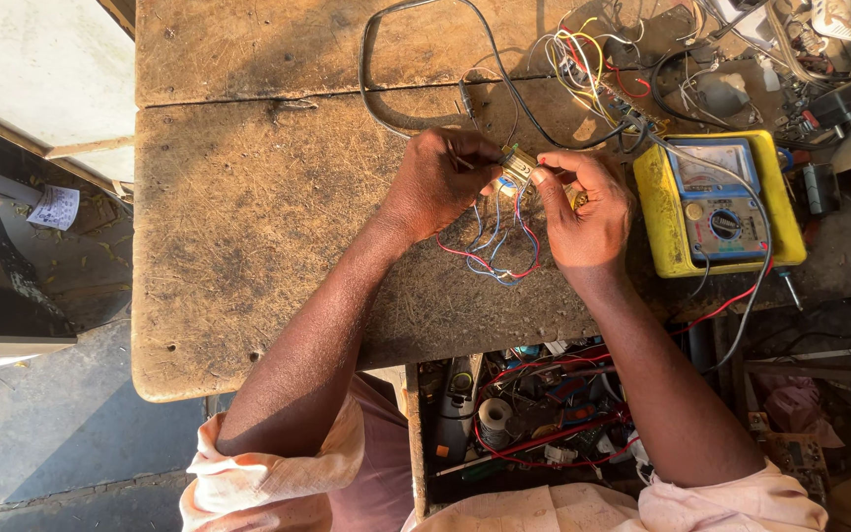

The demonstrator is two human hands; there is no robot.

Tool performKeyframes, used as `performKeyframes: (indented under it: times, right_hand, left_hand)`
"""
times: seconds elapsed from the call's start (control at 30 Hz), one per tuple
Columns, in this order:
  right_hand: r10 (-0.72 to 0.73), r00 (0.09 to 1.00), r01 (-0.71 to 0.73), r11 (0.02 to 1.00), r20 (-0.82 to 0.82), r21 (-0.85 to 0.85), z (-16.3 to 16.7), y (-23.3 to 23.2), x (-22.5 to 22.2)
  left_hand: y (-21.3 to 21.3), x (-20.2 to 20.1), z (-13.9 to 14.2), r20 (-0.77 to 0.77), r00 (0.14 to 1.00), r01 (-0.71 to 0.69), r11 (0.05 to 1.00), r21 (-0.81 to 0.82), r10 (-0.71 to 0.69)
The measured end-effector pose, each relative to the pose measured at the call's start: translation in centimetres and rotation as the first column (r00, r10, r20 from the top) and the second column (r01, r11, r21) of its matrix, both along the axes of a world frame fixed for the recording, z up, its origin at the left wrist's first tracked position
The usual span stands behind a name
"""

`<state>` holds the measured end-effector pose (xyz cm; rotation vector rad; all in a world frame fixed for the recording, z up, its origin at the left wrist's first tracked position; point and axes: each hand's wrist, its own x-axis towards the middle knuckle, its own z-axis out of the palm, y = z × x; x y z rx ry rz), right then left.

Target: The person uses a multimeter to test a small electronic component and a switch on a cluttered workbench. They connect wires to the component and switch, then use the multimeter probes to check for continuity or voltage.

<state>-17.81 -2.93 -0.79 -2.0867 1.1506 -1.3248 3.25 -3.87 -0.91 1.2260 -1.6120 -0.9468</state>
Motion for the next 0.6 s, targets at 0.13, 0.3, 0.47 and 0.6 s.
performKeyframes:
  times: [0.13, 0.3, 0.47, 0.6]
  right_hand:
    - [0.018, 1.0, -0.018, 1.0, -0.015, 0.01, 0.01, 0.07, 0.01]
    - [0.069, 0.998, -0.069, 0.998, -0.008, -0.003, -0.14, -0.09, 0.1]
    - [0.028, 0.998, -0.029, 0.999, -0.052, -0.016, -0.39, 0.0, 0.09]
    - [0.036, 0.999, -0.036, 0.999, -0.023, 0.017, -0.55, -0.01, 0.08]
  left_hand:
    - [0.17, 0.07, 0.27, 0.028, 0.998, -0.048, 0.998, -0.051, 0.049]
    - [0.39, 0.12, 0.76, 0.0, 0.999, -0.039, 0.999, 0.025, 0.039]
    - [0.43, -0.03, 0.86, -0.053, 0.997, -0.044, 0.996, 0.077, 0.048]
    - [0.31, -0.11, 0.7, -0.042, 0.996, -0.071, 0.992, 0.104, 0.076]
